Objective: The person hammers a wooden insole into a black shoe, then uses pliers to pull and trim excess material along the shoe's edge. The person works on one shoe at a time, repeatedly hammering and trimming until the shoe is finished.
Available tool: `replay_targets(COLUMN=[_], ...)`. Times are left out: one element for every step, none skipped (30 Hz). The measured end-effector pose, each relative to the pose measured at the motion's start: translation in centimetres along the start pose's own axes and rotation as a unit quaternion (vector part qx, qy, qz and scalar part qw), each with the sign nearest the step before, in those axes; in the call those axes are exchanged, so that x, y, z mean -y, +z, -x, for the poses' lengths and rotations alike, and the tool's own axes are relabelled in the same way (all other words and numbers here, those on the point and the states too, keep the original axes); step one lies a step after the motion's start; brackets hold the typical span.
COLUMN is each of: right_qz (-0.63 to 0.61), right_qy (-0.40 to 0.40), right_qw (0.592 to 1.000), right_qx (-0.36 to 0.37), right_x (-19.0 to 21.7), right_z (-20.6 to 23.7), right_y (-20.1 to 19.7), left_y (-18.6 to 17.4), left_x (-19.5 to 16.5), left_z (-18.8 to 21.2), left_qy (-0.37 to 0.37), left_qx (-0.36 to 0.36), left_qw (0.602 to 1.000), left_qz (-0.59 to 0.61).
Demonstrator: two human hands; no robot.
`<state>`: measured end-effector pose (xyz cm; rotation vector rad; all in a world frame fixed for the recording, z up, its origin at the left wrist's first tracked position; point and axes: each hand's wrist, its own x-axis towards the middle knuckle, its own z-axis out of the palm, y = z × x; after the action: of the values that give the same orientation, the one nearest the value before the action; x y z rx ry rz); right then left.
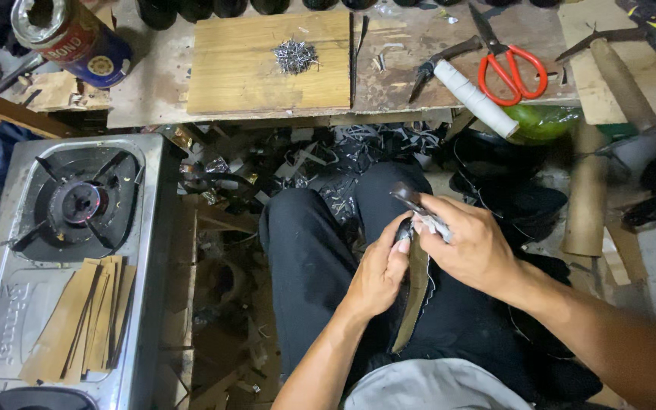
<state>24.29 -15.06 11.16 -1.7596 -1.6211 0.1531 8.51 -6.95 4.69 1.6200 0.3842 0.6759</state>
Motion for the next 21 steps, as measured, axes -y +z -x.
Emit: replay_targets(right_qz=[-0.002,-0.004,-0.045,-0.084,-0.121,-0.131,-0.14,-0.149,-0.111,-0.073,-0.035,-0.006,0.024,0.054,0.073,0.091,0.109,0.142,0.175,0.206,0.225], right_qy=[0.022,0.044,0.166,0.284,0.395,0.41,0.425,0.442,0.418,0.392,0.364,0.295,0.225,0.153,0.127,0.1,0.073,0.08,0.085,0.089,0.097], right_qw=[1.0,0.999,0.983,0.946,0.889,0.876,0.862,0.846,0.856,0.864,0.87,0.897,0.918,0.932,0.931,0.928,0.925,0.915,0.904,0.892,0.894], right_qx=[0.0,0.002,0.068,0.133,0.197,0.218,0.239,0.258,0.284,0.308,0.33,0.329,0.327,0.324,0.335,0.346,0.357,0.368,0.38,0.393,0.376], right_x=[0.0,0.0,0.0,0.0,-0.1,-0.2,-0.3,-0.4,-0.5,-0.6,-0.7,-0.7,-0.6,-0.6,-0.4,-0.3,-0.2,-0.1,-0.1,-0.2,-0.3], right_z=[0.4,0.9,1.4,2.0,2.5,2.9,3.2,3.3,3.3,3.1,2.7,2.2,1.7,1.2,0.7,0.3,0.0,-0.1,-0.1,0.0,0.3], right_y=[-0.1,-0.3,-0.5,-0.8,-1.2,-1.5,-1.8,-2.2,-2.7,-3.2,-3.8,-4.3,-5.0,-5.5,-6.1,-6.5,-6.9,-6.9,-6.8,-6.5,-5.9], left_y=[0.0,-0.1,-0.1,-0.1,-0.1,0.0,0.1,0.4,0.7,1.0,1.3,1.6,1.9,2.1,2.3,2.4,2.5,2.3,2.1,1.9,1.3], left_x=[-0.1,-0.2,-0.2,-0.2,-0.2,-0.2,-0.2,-0.2,-0.3,-0.4,-0.6,-0.7,-0.9,-1.0,-1.2,-1.2,-1.3,-1.2,-1.0,-0.8,-0.5], left_z=[-0.1,0.0,0.0,0.0,0.1,0.1,0.2,0.2,0.2,0.1,-0.1,-0.3,-0.5,-0.7,-0.8,-0.9,-1.0,-1.1,-1.1,-1.1,-1.0], left_qy=[-0.052,-0.105,-0.11,-0.114,-0.119,-0.104,-0.089,-0.075,-0.074,-0.072,-0.067,-0.063,-0.06,-0.057,-0.071,-0.086,-0.101,-0.096,-0.093,-0.09,-0.117], left_qx=[0.003,0.006,-0.002,-0.01,-0.017,-0.027,-0.035,-0.042,-0.04,-0.037,-0.035,-0.03,-0.025,-0.021,-0.01,0.0,0.009,0.013,0.016,0.017,0.04], left_qw=[0.998,0.994,0.993,0.992,0.991,0.992,0.993,0.993,0.992,0.991,0.989,0.988,0.987,0.985,0.984,0.984,0.982,0.984,0.985,0.985,0.988], left_qz=[-0.02,-0.039,-0.049,-0.058,-0.067,-0.071,-0.075,-0.078,-0.093,-0.108,-0.125,-0.137,-0.15,-0.162,-0.16,-0.159,-0.157,-0.153,-0.148,-0.143,-0.095])
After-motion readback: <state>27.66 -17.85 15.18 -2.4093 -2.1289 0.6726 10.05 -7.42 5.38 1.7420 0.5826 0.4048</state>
